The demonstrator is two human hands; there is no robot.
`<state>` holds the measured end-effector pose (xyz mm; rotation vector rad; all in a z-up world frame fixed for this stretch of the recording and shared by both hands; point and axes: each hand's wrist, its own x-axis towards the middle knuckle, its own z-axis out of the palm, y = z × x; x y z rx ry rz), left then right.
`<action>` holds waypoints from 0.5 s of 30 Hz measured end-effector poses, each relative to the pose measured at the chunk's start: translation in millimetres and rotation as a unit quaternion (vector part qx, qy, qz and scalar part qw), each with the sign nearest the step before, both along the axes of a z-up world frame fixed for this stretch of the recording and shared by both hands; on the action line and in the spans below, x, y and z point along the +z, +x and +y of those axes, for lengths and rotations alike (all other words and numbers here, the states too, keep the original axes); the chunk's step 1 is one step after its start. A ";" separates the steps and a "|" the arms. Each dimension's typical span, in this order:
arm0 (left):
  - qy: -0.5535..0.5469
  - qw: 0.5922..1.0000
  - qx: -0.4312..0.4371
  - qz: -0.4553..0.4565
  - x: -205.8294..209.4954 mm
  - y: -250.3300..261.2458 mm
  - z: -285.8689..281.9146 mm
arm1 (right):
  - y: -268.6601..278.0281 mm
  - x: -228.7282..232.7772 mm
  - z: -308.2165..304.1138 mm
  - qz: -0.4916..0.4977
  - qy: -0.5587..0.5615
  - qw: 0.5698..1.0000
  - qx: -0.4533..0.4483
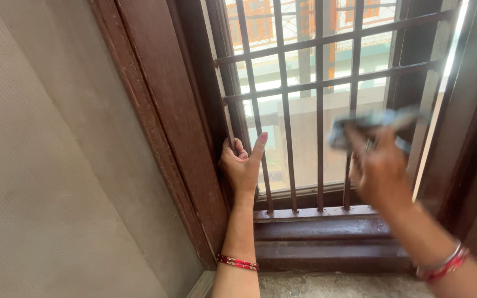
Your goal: The person wipes a window with a cloth, moving the cloth across the glass and along the metal frame. The person repeatedly wipes the same sections of the window and frame throughout the clip.
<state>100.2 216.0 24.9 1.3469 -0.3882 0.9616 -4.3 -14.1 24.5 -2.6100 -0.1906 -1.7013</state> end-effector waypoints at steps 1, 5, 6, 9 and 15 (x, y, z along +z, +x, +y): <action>-0.011 1.000 -0.014 -0.024 0.8 1.4 -0.8 | -0.4 -21.8 -2.1 -0.006 -0.019 1.000 0.004; -0.005 1.000 -0.014 -0.017 -1.1 4.1 -0.3 | -4.9 -98.6 -5.9 0.148 -0.039 0.988 -0.013; 0.007 1.000 0.003 0.005 -1.7 3.7 1.2 | -9.9 -110.3 -5.6 0.164 -0.051 0.985 0.000; 0.007 1.000 -0.011 -0.020 -4.0 2.2 4.0 | -23.3 -106.9 -0.9 0.209 -0.034 0.975 0.068; -0.023 0.995 -0.090 -0.032 -9.5 13.6 4.7 | -27.7 16.8 15.7 0.014 0.020 0.987 0.159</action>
